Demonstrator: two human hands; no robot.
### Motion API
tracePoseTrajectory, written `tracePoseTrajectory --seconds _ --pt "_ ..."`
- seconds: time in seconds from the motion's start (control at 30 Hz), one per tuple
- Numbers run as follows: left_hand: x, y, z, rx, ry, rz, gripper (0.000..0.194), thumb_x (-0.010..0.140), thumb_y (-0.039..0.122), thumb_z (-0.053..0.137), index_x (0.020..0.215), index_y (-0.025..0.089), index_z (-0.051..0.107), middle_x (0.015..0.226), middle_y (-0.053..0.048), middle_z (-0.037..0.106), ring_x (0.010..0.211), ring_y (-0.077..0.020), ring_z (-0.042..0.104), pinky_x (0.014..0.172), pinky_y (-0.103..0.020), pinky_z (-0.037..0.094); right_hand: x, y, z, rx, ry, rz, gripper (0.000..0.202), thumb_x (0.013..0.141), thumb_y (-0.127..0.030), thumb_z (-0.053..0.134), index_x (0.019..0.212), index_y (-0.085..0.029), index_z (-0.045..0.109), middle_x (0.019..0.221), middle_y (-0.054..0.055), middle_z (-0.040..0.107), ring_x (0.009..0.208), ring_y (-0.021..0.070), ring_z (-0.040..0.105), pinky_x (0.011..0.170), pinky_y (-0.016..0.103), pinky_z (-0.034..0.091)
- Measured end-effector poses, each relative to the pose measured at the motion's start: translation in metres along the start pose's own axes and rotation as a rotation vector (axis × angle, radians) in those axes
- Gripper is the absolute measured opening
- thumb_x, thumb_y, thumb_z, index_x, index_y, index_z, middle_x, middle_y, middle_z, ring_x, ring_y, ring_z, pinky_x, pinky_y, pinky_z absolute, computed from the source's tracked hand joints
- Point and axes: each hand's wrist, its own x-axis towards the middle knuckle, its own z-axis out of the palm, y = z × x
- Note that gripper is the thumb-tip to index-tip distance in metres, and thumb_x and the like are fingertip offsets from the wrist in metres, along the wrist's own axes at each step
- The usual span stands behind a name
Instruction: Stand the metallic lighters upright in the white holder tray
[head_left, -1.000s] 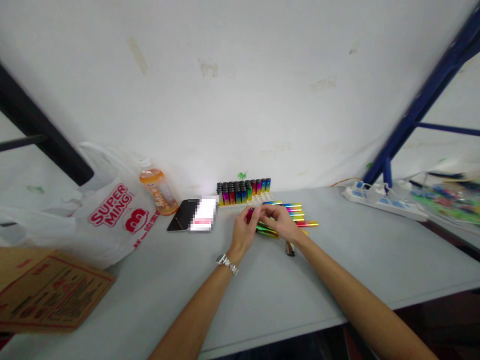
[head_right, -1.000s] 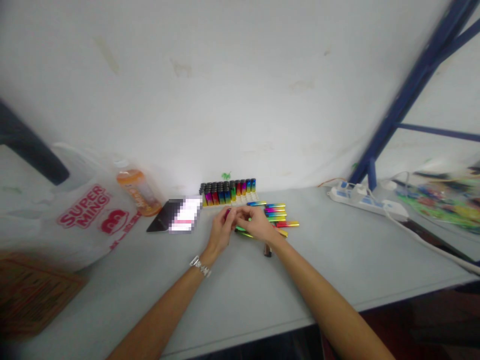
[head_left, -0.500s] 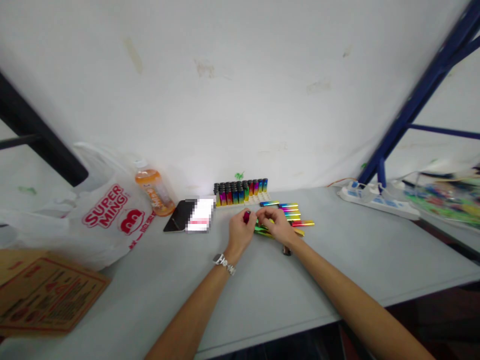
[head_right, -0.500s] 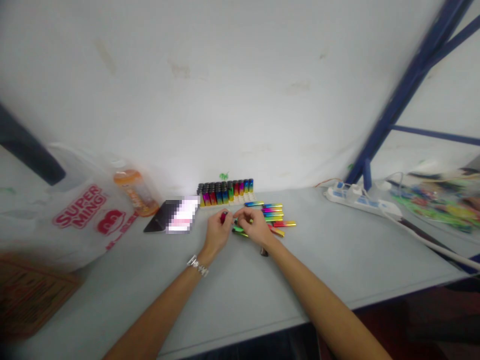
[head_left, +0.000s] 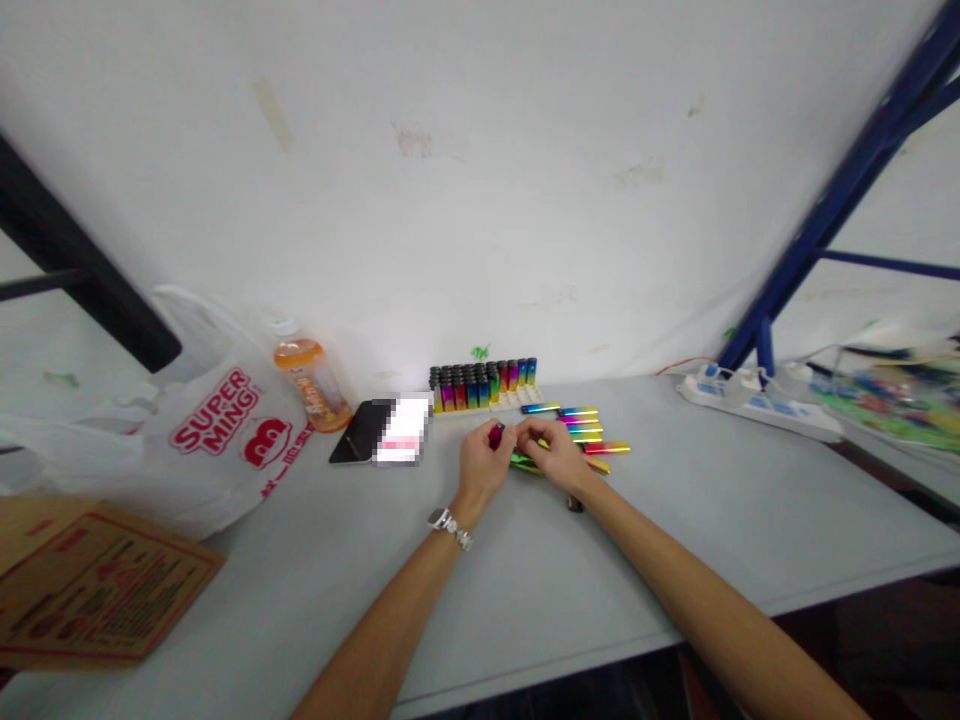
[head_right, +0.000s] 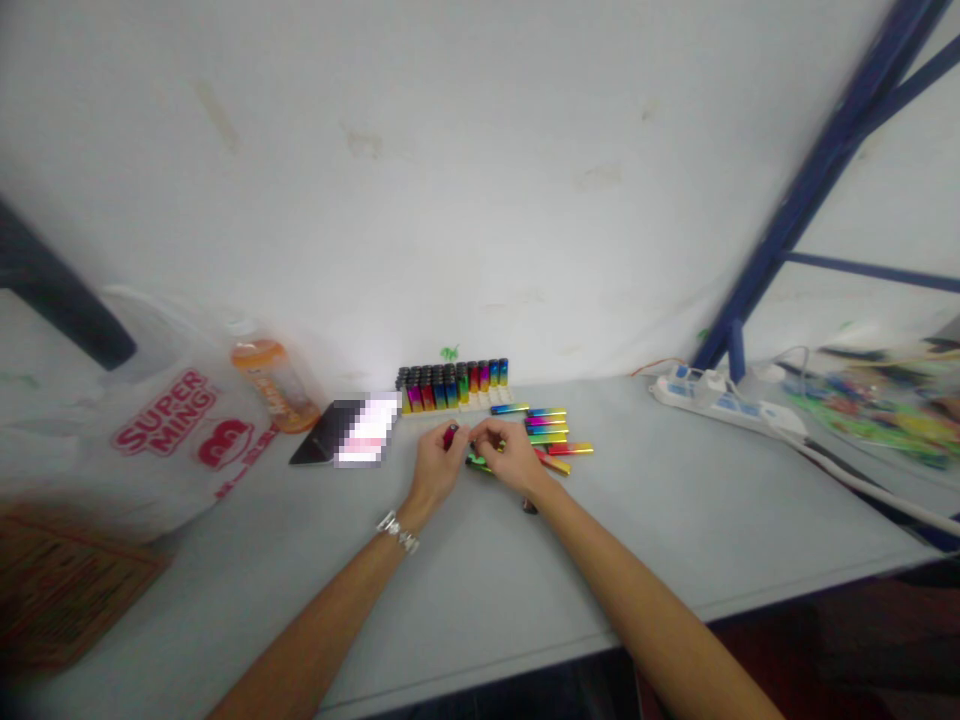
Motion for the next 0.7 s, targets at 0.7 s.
tracePoseTrajectory --seconds 0.7 --pt "0.0015 -0.0017 0.0016 0.053 0.024 -0.009 0.029 0.083 0.033 0.048 0.058 0.019 0.041 0.052 0.006 0.037 0.053 -0.0099 0.034 0.054 -0.025 0.022 -0.0007 -0.0012 -0.0008 -0.026 -0.007 0.017 0.014 0.079 -0.017 0.052 0.078 -0.015 0.066 0.061 -0.002 0.059 0.057 0.0111 0.05 0.061 0.024 0.041"
